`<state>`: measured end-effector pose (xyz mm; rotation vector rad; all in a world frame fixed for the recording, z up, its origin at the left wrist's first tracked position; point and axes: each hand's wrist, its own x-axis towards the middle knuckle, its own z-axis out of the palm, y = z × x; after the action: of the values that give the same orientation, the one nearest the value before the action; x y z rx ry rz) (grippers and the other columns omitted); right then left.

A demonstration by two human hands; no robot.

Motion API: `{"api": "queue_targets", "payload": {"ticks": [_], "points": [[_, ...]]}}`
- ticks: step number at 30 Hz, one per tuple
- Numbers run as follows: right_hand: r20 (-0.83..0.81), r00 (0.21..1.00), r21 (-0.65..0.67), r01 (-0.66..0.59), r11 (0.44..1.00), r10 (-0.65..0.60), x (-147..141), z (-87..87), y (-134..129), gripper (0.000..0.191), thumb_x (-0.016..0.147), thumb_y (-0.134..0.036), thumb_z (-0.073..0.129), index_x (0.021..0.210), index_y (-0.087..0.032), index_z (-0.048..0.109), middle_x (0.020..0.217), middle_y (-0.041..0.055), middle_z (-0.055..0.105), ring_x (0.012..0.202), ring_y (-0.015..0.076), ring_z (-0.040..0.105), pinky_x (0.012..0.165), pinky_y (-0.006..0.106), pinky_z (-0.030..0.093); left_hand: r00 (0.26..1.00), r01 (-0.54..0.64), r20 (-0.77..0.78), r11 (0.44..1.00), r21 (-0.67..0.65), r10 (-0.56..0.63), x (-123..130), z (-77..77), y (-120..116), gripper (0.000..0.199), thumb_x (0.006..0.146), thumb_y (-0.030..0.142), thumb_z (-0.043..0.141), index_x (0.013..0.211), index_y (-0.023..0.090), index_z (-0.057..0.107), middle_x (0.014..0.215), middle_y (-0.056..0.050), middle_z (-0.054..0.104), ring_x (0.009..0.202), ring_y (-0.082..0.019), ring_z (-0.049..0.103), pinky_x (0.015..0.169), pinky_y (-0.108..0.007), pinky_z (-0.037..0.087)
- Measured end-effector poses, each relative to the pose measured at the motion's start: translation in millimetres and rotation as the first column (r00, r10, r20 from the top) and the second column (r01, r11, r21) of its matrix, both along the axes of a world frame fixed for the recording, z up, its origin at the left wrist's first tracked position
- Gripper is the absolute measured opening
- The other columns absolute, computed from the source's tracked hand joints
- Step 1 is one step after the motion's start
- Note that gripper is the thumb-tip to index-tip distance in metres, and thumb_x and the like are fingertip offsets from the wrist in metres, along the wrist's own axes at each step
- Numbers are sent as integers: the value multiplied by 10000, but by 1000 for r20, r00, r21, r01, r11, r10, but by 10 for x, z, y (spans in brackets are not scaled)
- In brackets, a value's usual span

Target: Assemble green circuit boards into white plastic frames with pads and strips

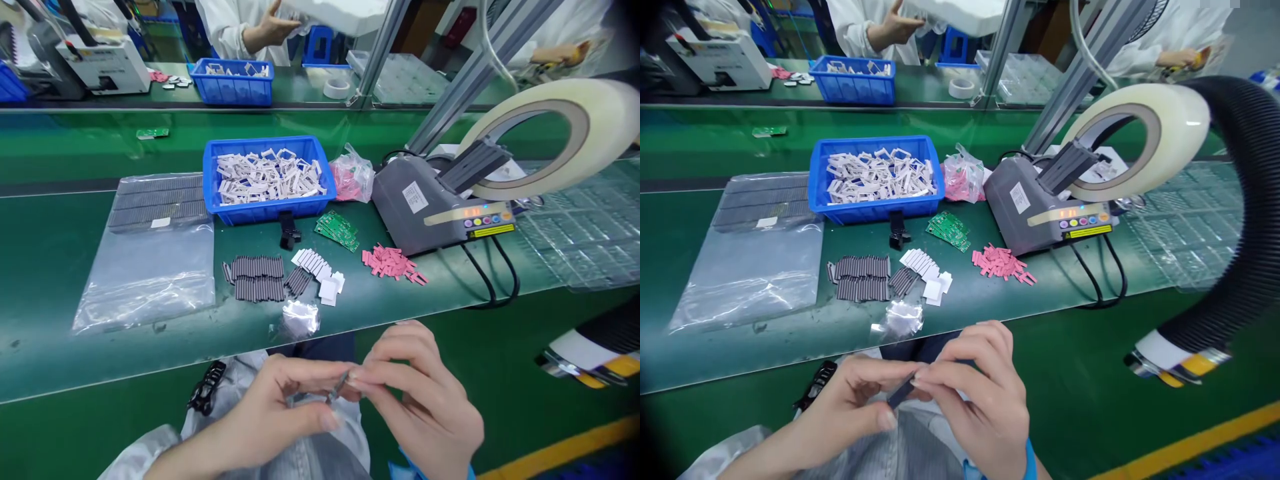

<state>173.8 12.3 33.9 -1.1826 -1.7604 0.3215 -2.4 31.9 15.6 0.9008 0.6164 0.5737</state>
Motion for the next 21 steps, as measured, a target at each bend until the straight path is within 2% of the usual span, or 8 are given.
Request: {"api": "queue_targets", "payload": {"ticks": [5,9,15,21], "points": [[-6,1000,-12,-4,1000,4,-6,7,0,127,803,-88,630,800,-216,623,691,-1,570,680,160,512,663,383,420,1000,-9,-27,1000,-13,8,-21,59,-4,374,743,297,723,1111,320,664,1035,-23,750,971,-231,691,878,-323,527],[1,1000,-9,-3,1000,3,-16,15,-1,123,812,-101,624,787,-222,627,676,-3,573,670,158,515,644,376,424,999,-24,-45,999,30,25,-34,91,-4,384,746,231,722,1107,345,656,1028,-5,752,945,-214,700,851,-299,539],[1,1000,-9,-22,1000,22,-12,10,-28,147,781,-75,649,803,-220,639,696,1,577,696,165,522,662,380,426,997,-34,-69,998,51,37,-50,99,-24,419,732,217,731,1115,361,642,1001,-1,759,937,-223,703,831,-291,546],[27,1000,2,-12,1000,12,-14,7,-27,117,808,-121,642,793,-238,646,687,-6,579,698,162,529,689,389,420,995,-45,-81,996,74,51,-53,124,-20,419,728,181,732,1089,380,656,982,15,763,919,-214,708,829,-274,539]]}}
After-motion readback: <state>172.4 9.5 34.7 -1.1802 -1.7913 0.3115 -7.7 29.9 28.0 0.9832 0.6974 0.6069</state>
